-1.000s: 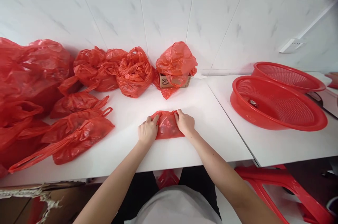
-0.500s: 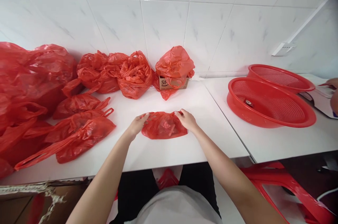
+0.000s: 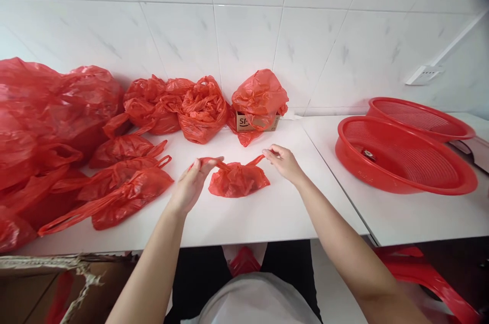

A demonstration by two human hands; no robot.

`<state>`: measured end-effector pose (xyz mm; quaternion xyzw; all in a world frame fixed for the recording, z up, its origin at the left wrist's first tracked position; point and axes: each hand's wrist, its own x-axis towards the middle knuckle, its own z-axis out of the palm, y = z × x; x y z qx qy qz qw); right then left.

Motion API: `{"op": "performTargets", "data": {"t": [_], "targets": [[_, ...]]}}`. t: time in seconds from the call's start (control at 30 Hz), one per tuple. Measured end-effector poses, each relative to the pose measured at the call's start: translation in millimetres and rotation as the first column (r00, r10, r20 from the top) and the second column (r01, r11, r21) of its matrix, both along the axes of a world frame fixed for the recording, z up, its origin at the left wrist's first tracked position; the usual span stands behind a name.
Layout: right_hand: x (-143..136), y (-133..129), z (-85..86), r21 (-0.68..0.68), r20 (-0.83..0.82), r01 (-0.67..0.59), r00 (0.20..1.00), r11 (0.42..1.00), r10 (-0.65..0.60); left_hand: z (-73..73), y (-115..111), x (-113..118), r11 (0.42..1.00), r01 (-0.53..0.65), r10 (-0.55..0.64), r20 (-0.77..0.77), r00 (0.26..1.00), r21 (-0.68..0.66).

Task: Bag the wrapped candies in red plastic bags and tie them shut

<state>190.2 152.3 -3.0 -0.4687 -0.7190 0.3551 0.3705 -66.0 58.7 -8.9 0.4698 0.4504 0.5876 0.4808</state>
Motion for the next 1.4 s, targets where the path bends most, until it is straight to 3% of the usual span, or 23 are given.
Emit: {"op": "performTargets", "data": {"t": [0.1,0.2,0.4,0.5,0.63,0.73,0.87,0.97,1.03,1.13,1.2,1.4], "targets": [[-22.9,-8.5,41.0,0.156,0.005,-0.225,0.974,0.962,0.227,21.9,11.9,15.4,0.994,0.107,-0.11,-0.1,0.989,-0.029],[-45.9,-13.6,58.8,0.18,0.028,-0.315,0.949,0.932,0.315,27.8,16.2,31.4,0.974,0.201,-0.218,-0.185,0.958,-0.108],[-59.5,-15.9,34.6,0.022,0.052,-0.323,0.945,0.946,0.322,15.0,17.3,38.5,0.977,0.16,-0.184,-0.176,0.967,-0.14],[-52.5,-14.9,29.0,0.025,0.054,-0.2,0.979,0.979,0.199,11.9,17.6,38.5,0.989,0.112,-0.125,-0.154,0.98,-0.093],[-43.3,-30.2,40.4,0.114,-0.112,-0.021,0.993,0.993,0.034,14.0,15.7,44.7,0.997,0.06,-0.066,-0.167,0.984,-0.039],[-39.1,-61.6,44.3,0.115,-0.116,-0.027,0.992,0.993,0.041,17.4,11.4,47.8,0.999,0.024,-0.029,-0.2,0.979,-0.027],[-29.1,-95.9,34.7,0.005,-0.036,-0.114,0.993,0.993,0.114,20.7,3.1,45.2,1.0,0.014,-0.017,-0.243,0.97,-0.013],[-18.5,-95.7,30.0,-0.062,0.164,-0.162,0.972,0.985,0.17,21.2,0.2,41.7,0.998,0.055,-0.056,-0.269,0.962,-0.013],[-15.2,-85.9,29.4,-0.006,0.228,-0.161,0.961,0.987,0.158,21.3,0.5,40.7,0.996,0.093,-0.093,-0.282,0.955,-0.013],[-20.9,-68.9,25.8,0.109,0.035,-0.173,0.985,0.979,0.17,22.0,1.2,42.3,0.989,0.144,-0.133,-0.361,0.923,0.004],[-30.1,-62.4,19.5,0.095,-0.116,-0.213,0.968,0.972,0.223,21.7,1.0,44.9,0.988,0.151,-0.123,-0.434,0.893,0.033],[-48.6,-68.3,3.3,-0.032,-0.265,-0.21,0.944,0.977,0.194,9.6,-1.5,52.2,0.968,-0.044,0.182,-0.576,0.797,0.245]]}}
